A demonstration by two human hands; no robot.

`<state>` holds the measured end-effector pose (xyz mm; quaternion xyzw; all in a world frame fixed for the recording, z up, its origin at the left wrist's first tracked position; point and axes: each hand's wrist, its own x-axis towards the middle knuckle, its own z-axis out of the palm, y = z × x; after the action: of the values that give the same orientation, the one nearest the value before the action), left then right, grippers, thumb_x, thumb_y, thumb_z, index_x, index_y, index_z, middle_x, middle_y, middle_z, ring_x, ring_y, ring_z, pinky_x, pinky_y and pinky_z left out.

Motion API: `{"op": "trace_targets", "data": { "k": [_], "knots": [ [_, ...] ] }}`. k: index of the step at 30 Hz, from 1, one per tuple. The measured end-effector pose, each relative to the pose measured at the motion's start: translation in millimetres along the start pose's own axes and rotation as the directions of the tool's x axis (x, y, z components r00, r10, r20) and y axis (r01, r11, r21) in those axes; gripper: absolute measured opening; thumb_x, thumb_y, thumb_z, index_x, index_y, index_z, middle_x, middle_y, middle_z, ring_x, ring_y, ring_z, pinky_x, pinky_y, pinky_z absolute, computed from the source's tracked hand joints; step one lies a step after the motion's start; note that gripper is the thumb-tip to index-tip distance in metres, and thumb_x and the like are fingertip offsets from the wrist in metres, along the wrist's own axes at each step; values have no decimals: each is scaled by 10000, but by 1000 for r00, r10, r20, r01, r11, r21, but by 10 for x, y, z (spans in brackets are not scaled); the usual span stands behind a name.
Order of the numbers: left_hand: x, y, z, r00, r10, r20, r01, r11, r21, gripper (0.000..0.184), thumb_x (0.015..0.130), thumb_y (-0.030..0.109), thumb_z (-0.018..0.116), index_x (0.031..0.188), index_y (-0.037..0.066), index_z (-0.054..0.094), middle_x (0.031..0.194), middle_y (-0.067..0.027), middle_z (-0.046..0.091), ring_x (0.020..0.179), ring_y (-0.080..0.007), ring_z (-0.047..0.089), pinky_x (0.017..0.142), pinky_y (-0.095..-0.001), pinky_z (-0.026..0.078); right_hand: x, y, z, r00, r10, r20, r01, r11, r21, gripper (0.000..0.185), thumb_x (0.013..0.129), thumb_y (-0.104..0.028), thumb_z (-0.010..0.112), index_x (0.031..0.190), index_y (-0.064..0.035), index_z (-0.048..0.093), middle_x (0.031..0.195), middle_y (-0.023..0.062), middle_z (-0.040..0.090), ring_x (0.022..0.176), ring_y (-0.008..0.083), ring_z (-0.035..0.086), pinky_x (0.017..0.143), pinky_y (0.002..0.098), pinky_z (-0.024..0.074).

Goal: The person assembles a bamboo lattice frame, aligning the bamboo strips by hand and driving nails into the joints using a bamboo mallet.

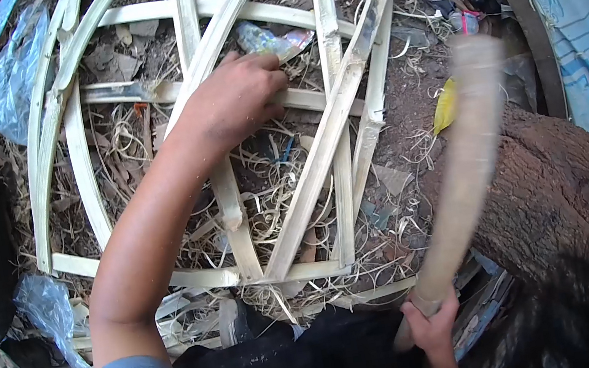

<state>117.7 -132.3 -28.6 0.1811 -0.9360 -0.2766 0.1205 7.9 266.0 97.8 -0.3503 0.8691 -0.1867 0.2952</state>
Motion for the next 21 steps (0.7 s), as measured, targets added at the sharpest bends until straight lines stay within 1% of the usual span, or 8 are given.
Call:
{"op": "trace_targets", "data": {
  "k": [2,6,11,14,16,18,19,21],
  "knots": [
    [-3,62,10,1000,1,-24,-1,1000,9,139,770,149,714,838,59,633,912,-83,573,914,-285,622,921,-461,448,-179,-20,14,991,73,-109,-8,862,507,517,730,-36,707,1192,47,490,924,121,611,815,184,605,779,347,505],
    [32,30,-22,999,3,49,-2,1000,-12,110,784,129,692,836,60,623,930,-92,571,932,-299,624,966,-521,437,24,-148,-53,992,118,52,-119,993,17,502,756,-39,698,1187,39,452,893,111,597,796,168,597,754,344,515],
    [35,60,-49,993,-65,100,70,997,-42,111,794,129,680,842,55,612,960,-90,580,965,-292,622,1009,-547,421,-146,13,80,987,88,-138,-16,891,453,463,746,-35,683,1170,26,504,908,99,588,800,161,589,738,342,517],
    [16,99,-71,999,-40,18,40,999,-7,114,796,123,680,838,43,609,954,-91,582,975,-287,622,992,-540,428,10,34,-49,937,349,-10,-289,790,541,538,809,-12,636,1253,27,335,867,119,561,715,202,608,630,326,545],
    [19,65,-50,997,-45,70,47,998,-30,119,801,129,689,833,43,615,945,-91,579,984,-281,624,986,-534,430,-105,28,-50,923,332,-193,-188,828,528,536,809,-63,672,1236,20,358,870,130,566,649,207,606,611,335,545],
    [22,78,-52,996,-61,60,63,997,-33,117,799,130,689,835,44,618,937,-95,573,975,-284,622,987,-530,426,-149,56,-44,949,38,-312,90,918,386,563,811,-114,694,1248,10,360,866,135,564,649,204,605,611,339,546],
    [42,67,-74,997,-60,55,62,998,-24,117,799,130,689,835,44,618,937,-95,573,975,-284,622,987,-530,426,-145,-114,-251,985,-9,-175,51,969,241,551,814,-105,692,1247,18,375,874,136,569,707,196,606,635,331,543],
    [48,57,-70,991,-46,123,52,997,-51,112,801,123,685,827,41,613,925,-98,568,960,-289,623,991,-533,427,-140,-248,-159,968,5,-250,102,904,416,545,808,-101,700,1239,27,392,882,131,575,736,191,607,647,324,540]
  ]
}}
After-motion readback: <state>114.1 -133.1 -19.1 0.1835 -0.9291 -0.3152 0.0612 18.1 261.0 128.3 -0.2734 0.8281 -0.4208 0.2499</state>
